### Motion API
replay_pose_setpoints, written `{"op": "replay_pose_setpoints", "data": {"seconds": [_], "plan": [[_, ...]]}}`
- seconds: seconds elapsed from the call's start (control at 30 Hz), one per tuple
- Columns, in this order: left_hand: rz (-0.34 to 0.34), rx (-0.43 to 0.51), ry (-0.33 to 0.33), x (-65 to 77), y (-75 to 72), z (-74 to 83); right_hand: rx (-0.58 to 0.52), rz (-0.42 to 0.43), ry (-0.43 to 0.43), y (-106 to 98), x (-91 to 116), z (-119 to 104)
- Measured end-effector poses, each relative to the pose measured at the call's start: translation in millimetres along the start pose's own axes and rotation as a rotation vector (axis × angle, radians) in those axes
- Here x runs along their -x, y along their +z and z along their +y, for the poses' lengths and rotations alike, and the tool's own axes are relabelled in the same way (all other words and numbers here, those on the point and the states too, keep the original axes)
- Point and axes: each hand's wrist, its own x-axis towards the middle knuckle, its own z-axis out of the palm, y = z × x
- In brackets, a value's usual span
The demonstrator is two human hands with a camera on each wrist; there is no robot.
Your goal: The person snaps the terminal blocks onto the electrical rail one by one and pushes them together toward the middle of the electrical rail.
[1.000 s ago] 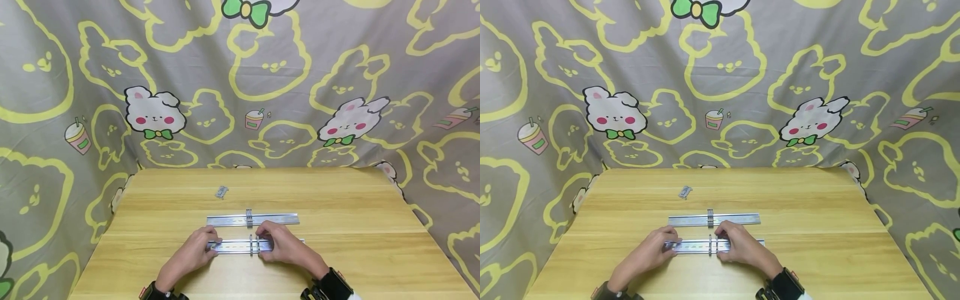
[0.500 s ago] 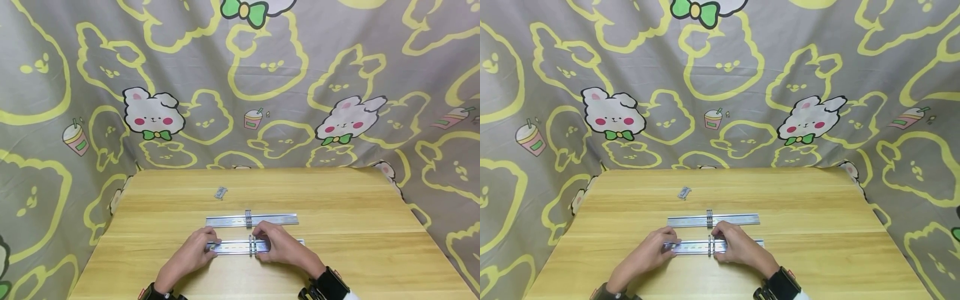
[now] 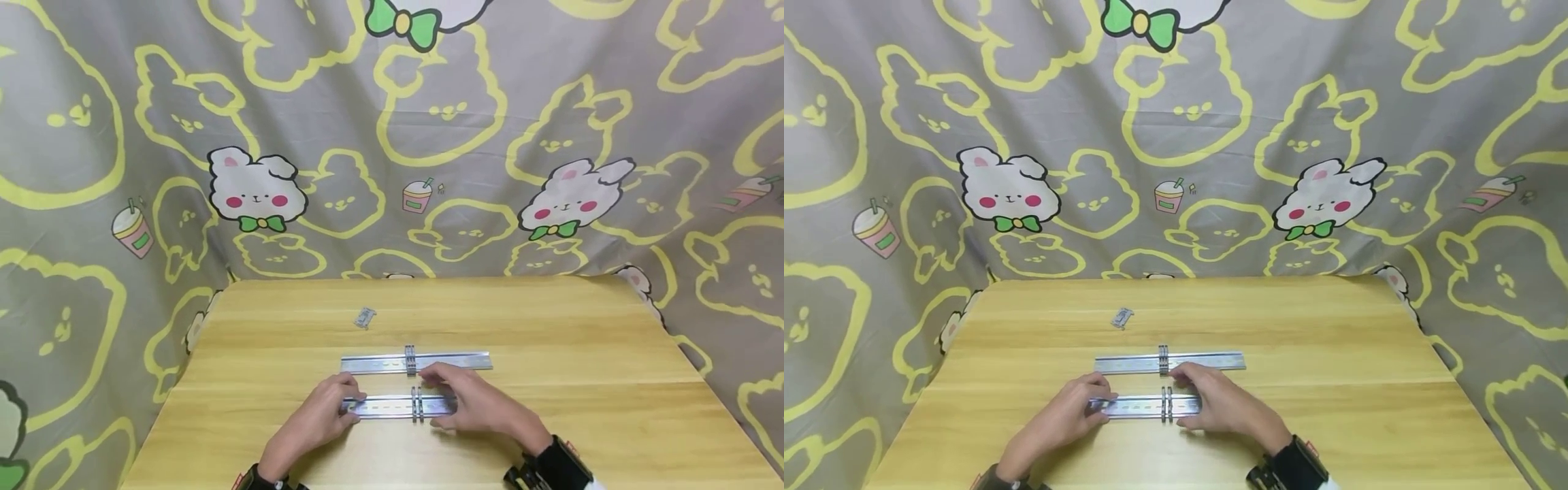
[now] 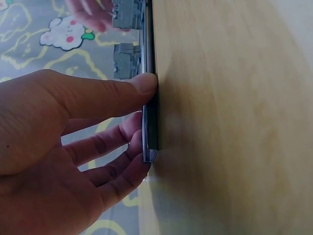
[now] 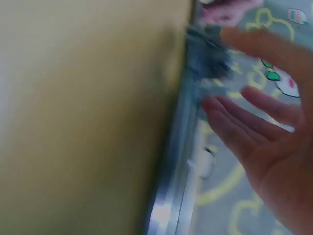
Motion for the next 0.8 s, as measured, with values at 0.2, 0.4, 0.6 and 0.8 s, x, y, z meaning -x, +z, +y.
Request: {"op": "replay_pose_setpoints", "data": {"seconds": [0.2, 0.4, 0.6, 0.8], "plan": [[0.029, -0.019, -0.001, 0.2, 3.3, -1.6, 0.115, -0.057, 0.013, -47.7, -23.9, -18.6], [0.015, -0.026, 0.005, -2.1, -0.4, -2.7, 0.273, -0.006, 0.057, -57.3, -72.8, -35.5], [0.009, -0.011, 0.02, -3.3, -0.7, -1.7, 0.351, -0.059, 0.1, -42.3, -118.2, -35.8], [0.003, -0.004, 0.027, -3.4, 2.8, -2.4, 0.347, -0.116, 0.162, -31.3, -150.8, -30.2]]}}
